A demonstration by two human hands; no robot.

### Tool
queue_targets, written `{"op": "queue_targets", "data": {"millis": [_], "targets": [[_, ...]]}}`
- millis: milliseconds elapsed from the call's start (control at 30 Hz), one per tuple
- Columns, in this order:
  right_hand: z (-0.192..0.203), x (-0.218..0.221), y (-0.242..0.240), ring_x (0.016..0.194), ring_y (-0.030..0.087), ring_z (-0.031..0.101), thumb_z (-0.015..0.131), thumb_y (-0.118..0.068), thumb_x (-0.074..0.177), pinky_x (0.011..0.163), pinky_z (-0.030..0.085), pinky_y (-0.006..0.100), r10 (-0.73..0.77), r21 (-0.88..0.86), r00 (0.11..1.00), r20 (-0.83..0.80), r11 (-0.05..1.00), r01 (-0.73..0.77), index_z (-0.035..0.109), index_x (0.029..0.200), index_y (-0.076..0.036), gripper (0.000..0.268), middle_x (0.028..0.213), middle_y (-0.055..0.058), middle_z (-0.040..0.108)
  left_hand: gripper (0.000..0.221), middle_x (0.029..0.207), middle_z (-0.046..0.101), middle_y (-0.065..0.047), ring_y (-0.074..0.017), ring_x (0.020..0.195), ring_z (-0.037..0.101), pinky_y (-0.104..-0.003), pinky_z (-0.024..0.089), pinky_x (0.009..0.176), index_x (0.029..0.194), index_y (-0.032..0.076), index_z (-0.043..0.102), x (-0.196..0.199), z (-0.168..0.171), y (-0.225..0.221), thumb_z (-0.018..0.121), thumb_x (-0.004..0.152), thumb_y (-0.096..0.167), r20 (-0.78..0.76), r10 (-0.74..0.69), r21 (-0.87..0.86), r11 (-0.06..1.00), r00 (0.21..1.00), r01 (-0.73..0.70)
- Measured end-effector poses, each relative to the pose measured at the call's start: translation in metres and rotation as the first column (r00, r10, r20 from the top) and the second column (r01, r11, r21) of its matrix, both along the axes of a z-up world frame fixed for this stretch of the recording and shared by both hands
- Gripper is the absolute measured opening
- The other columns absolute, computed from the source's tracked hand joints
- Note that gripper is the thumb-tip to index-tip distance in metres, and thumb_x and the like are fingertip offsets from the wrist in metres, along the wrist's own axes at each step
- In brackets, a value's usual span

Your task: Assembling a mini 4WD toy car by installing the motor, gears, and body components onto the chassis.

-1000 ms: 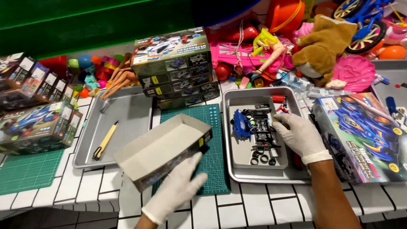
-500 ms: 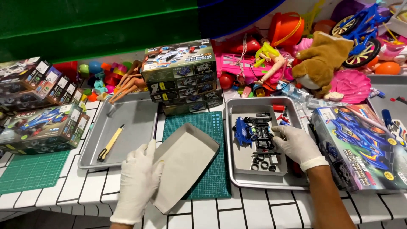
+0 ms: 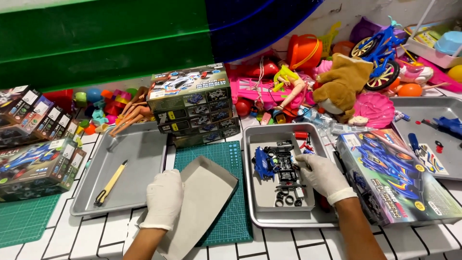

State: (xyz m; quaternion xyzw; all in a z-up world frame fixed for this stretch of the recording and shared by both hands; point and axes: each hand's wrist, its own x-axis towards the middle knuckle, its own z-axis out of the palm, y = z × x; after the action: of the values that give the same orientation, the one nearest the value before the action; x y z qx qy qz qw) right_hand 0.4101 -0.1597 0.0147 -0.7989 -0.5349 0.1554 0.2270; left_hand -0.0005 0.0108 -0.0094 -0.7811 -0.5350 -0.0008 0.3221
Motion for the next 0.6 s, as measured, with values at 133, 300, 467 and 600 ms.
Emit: {"op": "queue_targets", "data": {"millis": [133,300,467,600], "targets": [[-0.001,0.004,0.003,0.117,0.024,0.070,0.058,-0.006,0.091,0.106,0.052,0.036,-0.013,0.116,0.998,-0.068,0.993,0.021,0.070,0.127,-0.016,0.039,0.124,0.007,0.076,0.007,0.084,0.064,-0.008,-0.0316,0.076,0.064,-0.044,0.052,0.061,0.085,0.018,0.057,0.003,0.025,0.010,0.051,0.088,0.017,0.302,-0.014,-0.262,0.960,0.953,0.097],[0.040,-0.011,-0.012,0.119,0.021,0.067,0.053,-0.009,0.095,0.106,0.047,0.036,-0.087,0.256,0.978,-0.192,0.957,0.135,0.070,0.126,-0.016,0.037,0.129,0.006,0.072,0.013,0.096,0.074,-0.025,-0.0416,0.085,0.065,-0.046,0.045,0.081,0.100,0.010,0.047,0.002,0.149,-0.027,0.039,0.101,0.020,0.672,0.402,-0.664,0.700,0.622,0.264],[0.054,-0.004,-0.021,0.099,0.015,0.067,0.059,-0.012,0.090,0.093,0.053,0.035,-0.199,0.370,0.813,-0.547,0.813,0.449,0.070,0.133,-0.028,0.048,0.112,0.004,0.071,0.078,0.162,0.040,-0.017,-0.0354,0.151,0.033,-0.052,0.023,0.124,0.160,0.029,0.039,-0.035,0.154,-0.008,0.049,0.084,0.014,0.757,0.475,-0.649,0.632,0.449,0.424],[0.053,-0.011,-0.018,0.093,0.005,0.059,0.057,-0.007,0.093,0.084,0.052,0.022,-0.056,0.446,0.717,-0.695,0.749,0.490,0.068,0.136,-0.019,0.047,0.110,0.003,0.068,0.077,0.162,0.028,-0.032,-0.0478,0.153,0.021,-0.060,0.018,0.123,0.160,0.008,0.032,-0.003,0.139,-0.032,0.051,0.086,0.008,0.823,0.512,-0.544,0.586,0.246,0.600]]}}
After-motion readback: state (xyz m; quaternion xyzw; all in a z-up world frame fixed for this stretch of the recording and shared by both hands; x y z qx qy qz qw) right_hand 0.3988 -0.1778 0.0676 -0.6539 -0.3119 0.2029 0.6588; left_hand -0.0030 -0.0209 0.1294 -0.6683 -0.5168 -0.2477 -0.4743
